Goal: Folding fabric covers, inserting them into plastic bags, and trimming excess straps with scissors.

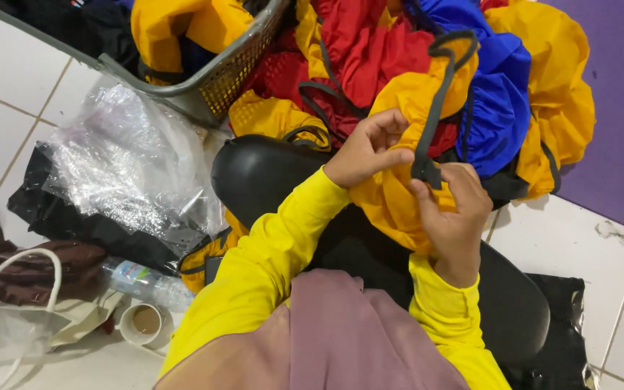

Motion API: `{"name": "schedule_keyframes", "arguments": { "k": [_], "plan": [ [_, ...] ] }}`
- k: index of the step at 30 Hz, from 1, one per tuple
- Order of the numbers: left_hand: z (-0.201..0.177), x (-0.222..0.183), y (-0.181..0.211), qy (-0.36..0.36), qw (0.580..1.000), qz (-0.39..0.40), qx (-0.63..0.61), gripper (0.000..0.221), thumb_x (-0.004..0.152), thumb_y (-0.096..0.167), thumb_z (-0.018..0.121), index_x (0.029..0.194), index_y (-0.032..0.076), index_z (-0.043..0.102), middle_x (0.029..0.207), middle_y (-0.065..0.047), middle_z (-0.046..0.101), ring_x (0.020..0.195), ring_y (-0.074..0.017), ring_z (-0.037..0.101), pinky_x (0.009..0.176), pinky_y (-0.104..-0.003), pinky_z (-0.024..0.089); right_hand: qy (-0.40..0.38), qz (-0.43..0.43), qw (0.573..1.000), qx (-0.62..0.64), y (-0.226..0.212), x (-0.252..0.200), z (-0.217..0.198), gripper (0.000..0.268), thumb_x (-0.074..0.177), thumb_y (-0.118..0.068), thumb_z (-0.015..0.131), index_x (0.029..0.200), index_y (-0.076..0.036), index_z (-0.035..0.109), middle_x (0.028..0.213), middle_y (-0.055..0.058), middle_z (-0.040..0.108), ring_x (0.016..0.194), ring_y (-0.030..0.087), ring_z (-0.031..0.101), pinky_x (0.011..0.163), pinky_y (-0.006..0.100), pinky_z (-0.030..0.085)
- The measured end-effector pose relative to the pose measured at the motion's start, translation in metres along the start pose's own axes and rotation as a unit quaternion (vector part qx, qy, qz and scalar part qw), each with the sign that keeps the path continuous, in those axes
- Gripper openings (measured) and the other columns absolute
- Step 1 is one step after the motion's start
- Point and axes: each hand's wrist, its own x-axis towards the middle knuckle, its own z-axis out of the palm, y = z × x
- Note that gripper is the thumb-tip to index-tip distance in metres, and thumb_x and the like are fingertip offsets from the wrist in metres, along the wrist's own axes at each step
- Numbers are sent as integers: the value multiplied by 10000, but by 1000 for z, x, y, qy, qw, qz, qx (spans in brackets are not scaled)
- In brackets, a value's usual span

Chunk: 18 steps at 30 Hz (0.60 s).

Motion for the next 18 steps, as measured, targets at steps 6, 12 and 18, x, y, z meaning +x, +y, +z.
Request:
{"name": "schedule_keyframes", "arguments": {
  "k": [6, 12, 18],
  "plan": [
    [58, -51, 102, -47, 997, -51, 39, 1045, 657, 167, 1030, 1512, 100, 433, 1203, -60, 566, 970, -88, 691, 759, -196, 644, 2, -45, 997, 66, -61, -13, -16, 163, 931, -143, 781, 898, 5, 723, 833, 123, 680, 777, 361, 652, 781, 407, 538],
    [88, -96, 187, -140, 943, 86, 290, 1112, 756, 440, 918, 1607, 95, 292, 1700, -104, 344, 1551, -268, 493, 1327, -404, 449, 8, 64, 997, 37, -120, -38, -27, 326, 1016, -299, 612, 974, 23, 607, 821, 84, 573, 742, 201, 527, 736, 358, 449],
    [91, -123, 221, -114, 909, 177, 360, 539, 966, -171, 471, 1411, 120, 565, 1273, -117, 693, 1167, -271, 729, 1096, -348, 569, 33, 11, 997, 69, -163, -38, -45, 249, 930, -126, 722, 1059, 62, 621, 933, 192, 652, 792, 295, 577, 816, 406, 490]
  ]
}}
